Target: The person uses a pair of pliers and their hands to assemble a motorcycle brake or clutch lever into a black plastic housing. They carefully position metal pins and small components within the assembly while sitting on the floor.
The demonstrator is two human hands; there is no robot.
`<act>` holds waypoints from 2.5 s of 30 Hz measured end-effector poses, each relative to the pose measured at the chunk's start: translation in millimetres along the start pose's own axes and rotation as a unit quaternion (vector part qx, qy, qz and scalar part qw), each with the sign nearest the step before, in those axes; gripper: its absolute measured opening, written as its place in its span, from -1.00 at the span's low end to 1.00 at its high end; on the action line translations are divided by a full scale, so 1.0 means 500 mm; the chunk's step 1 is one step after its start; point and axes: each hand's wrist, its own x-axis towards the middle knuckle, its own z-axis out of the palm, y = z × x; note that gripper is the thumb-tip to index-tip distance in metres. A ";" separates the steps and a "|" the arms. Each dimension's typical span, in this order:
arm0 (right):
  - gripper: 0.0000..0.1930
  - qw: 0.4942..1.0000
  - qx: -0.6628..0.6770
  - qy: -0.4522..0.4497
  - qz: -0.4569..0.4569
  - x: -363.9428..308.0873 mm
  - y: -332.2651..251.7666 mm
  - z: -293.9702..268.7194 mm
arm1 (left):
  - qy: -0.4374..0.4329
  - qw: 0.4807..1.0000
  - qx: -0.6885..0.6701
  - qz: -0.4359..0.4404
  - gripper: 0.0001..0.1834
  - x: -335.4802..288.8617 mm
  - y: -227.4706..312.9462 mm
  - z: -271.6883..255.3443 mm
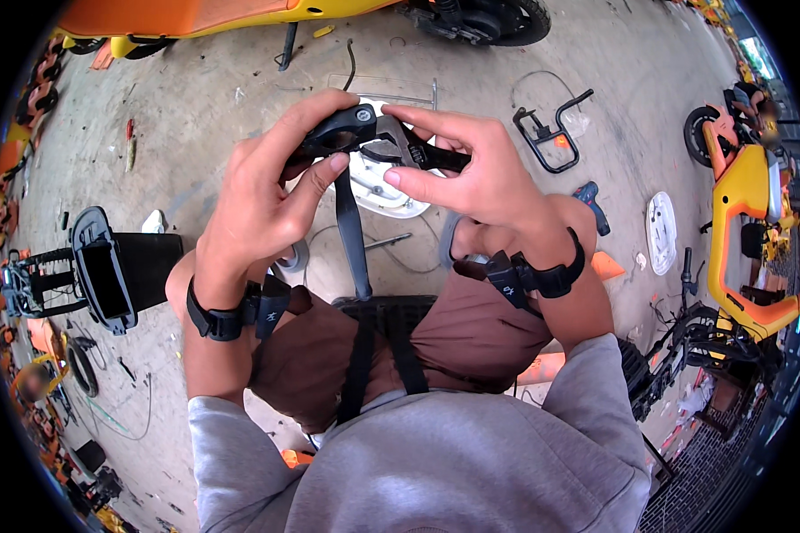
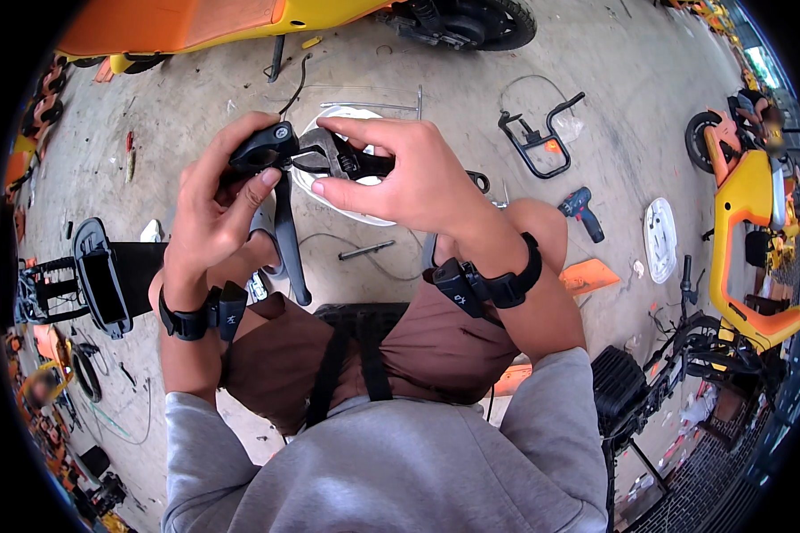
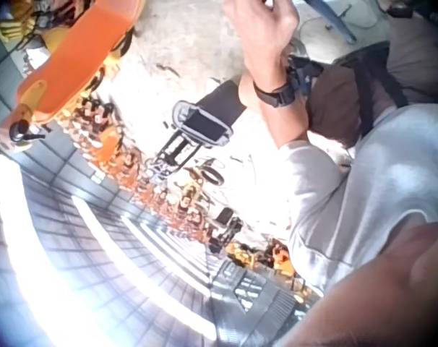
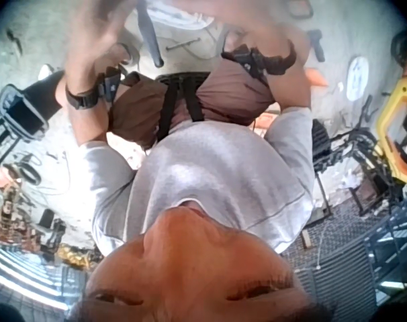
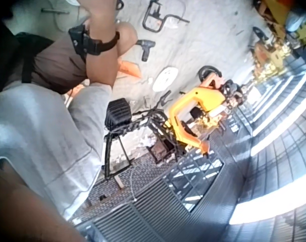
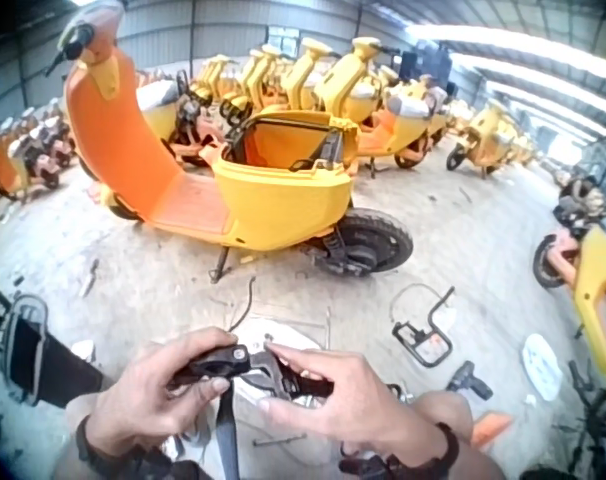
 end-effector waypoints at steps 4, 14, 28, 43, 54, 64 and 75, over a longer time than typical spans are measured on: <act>-0.44 0.998 -0.057 0.001 -0.007 -0.001 -0.009 -0.001 | -0.009 1.000 0.018 0.012 -0.56 0.000 -0.003 0.001; -0.46 0.957 -0.238 0.076 -0.151 -0.005 0.003 0.015 | -0.003 0.999 0.040 -0.015 -0.58 0.001 -0.008 0.009; -0.43 0.953 -0.246 0.092 -0.151 -0.006 0.003 0.016 | 0.008 0.999 -0.001 -0.050 -0.54 0.001 -0.018 0.015; -0.30 0.965 -0.197 0.080 -0.155 -0.017 0.023 0.009 | 0.015 0.986 -0.147 -0.070 -0.52 -0.002 -0.033 0.032; -0.30 0.975 -0.181 0.063 -0.116 -0.012 0.001 0.011 | 0.035 0.986 -0.144 -0.080 -0.55 0.003 -0.026 0.025; -0.32 0.985 -0.136 0.042 -0.100 -0.006 0.003 0.016 | 0.017 0.990 -0.116 -0.079 -0.54 -0.001 -0.025 0.020; -0.35 0.965 -0.184 0.076 -0.168 -0.001 0.001 0.019 | 0.035 0.982 -0.158 -0.095 -0.52 0.003 -0.023 0.016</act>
